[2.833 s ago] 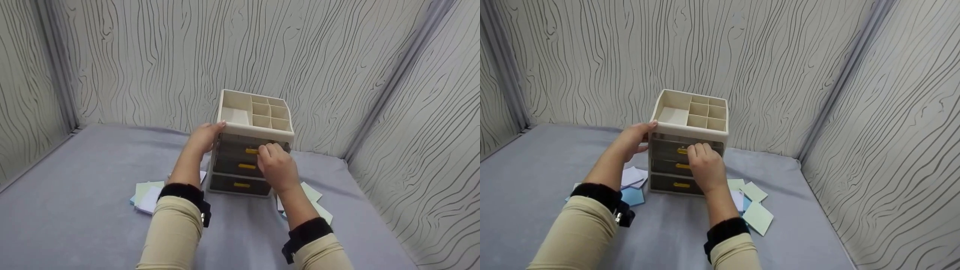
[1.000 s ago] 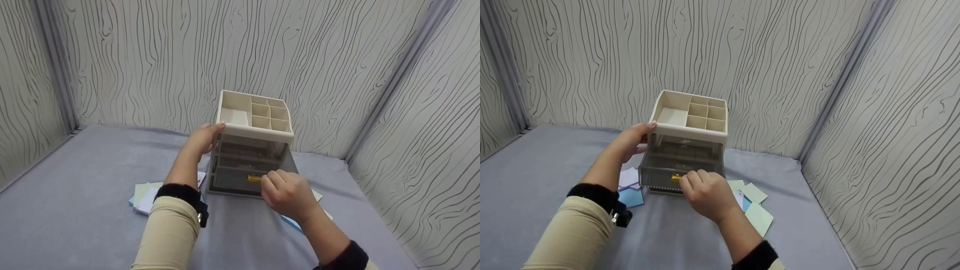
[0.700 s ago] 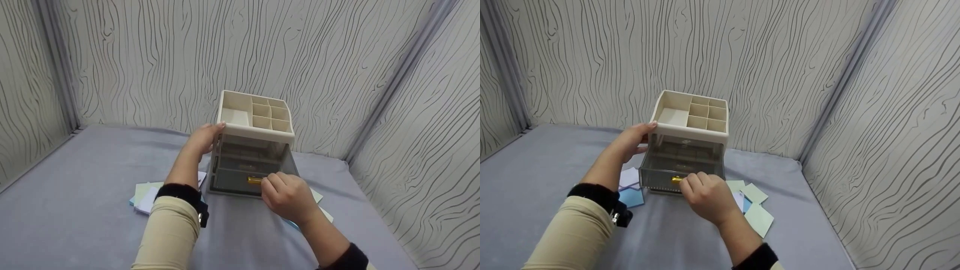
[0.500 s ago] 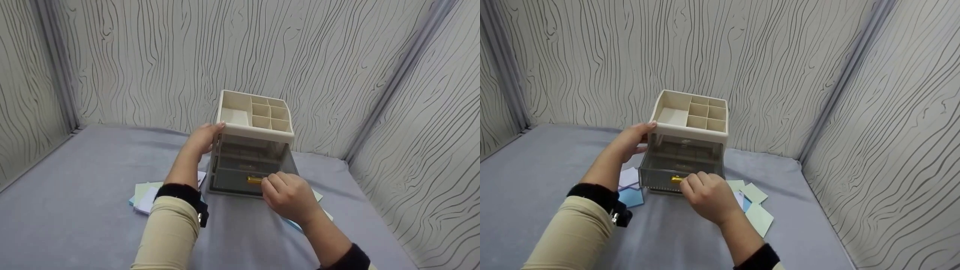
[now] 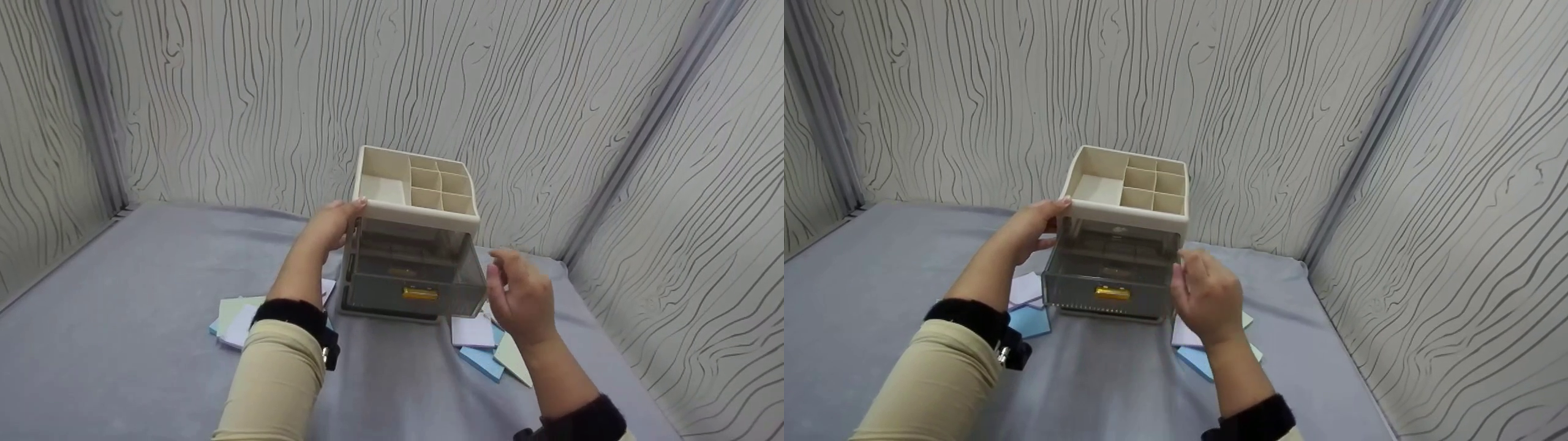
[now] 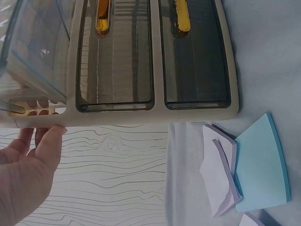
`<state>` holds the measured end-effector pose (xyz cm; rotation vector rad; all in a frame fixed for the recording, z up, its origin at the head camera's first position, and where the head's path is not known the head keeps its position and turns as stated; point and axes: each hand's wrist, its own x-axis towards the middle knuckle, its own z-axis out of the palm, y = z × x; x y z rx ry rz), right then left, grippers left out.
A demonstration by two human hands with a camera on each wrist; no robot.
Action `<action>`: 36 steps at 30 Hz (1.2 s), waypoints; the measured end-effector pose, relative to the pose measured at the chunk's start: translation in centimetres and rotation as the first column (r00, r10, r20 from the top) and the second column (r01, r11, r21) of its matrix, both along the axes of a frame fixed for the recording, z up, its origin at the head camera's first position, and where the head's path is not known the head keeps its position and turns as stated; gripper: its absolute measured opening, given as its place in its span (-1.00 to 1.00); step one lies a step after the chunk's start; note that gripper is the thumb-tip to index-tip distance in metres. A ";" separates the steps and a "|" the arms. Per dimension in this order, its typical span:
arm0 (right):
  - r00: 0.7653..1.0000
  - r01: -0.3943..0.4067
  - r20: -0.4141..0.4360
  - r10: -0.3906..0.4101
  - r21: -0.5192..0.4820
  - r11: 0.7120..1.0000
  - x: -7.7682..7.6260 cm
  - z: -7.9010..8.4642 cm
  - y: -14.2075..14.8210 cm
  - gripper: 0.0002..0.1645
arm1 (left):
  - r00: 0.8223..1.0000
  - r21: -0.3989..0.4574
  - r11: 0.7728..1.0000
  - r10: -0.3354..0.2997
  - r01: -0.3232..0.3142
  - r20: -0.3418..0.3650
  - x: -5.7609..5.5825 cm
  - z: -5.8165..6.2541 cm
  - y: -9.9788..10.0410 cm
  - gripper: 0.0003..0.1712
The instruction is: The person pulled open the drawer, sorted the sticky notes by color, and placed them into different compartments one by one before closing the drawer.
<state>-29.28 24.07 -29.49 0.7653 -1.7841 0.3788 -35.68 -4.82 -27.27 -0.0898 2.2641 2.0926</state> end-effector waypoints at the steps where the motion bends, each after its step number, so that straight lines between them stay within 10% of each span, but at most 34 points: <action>1: 0.998 0.010 0.055 -0.007 -0.056 0.998 -0.3 -0.3 0.4 -0.76 | 1.000 0.001 1.000 0.002 -0.002 0.000 0.0 0.0 0.0 -0.35; 6: 0.921 0.125 0.390 -0.015 -0.257 0.958 -1.7 -1.8 2.3 -0.81 | 1.000 0.001 1.000 0.019 -0.019 -0.001 0.0 -0.2 -0.1 -0.35; 12: 0.666 0.248 0.737 -0.118 -0.070 0.966 -4.1 -3.8 3.7 -0.79 | 0.999 0.000 1.000 0.031 -0.031 -0.008 -0.1 -0.3 -0.2 -0.32; 18: 0.566 0.173 0.765 -0.306 0.253 0.952 -5.7 -6.3 4.1 -0.60 | 1.000 -0.026 0.999 0.029 -0.029 0.001 0.0 -0.2 -0.3 -0.32; 26: 0.379 0.141 0.856 -0.351 0.322 0.936 -6.1 -8.7 3.9 -0.28 | 1.000 -0.018 0.999 0.026 -0.026 -0.015 0.0 -0.3 -0.2 -0.33; 36: 0.331 0.134 0.797 -0.505 0.490 0.861 -5.8 -9.9 3.9 -0.29 | 1.000 -0.010 0.999 0.031 -0.031 -0.004 -0.1 -0.1 0.1 -0.37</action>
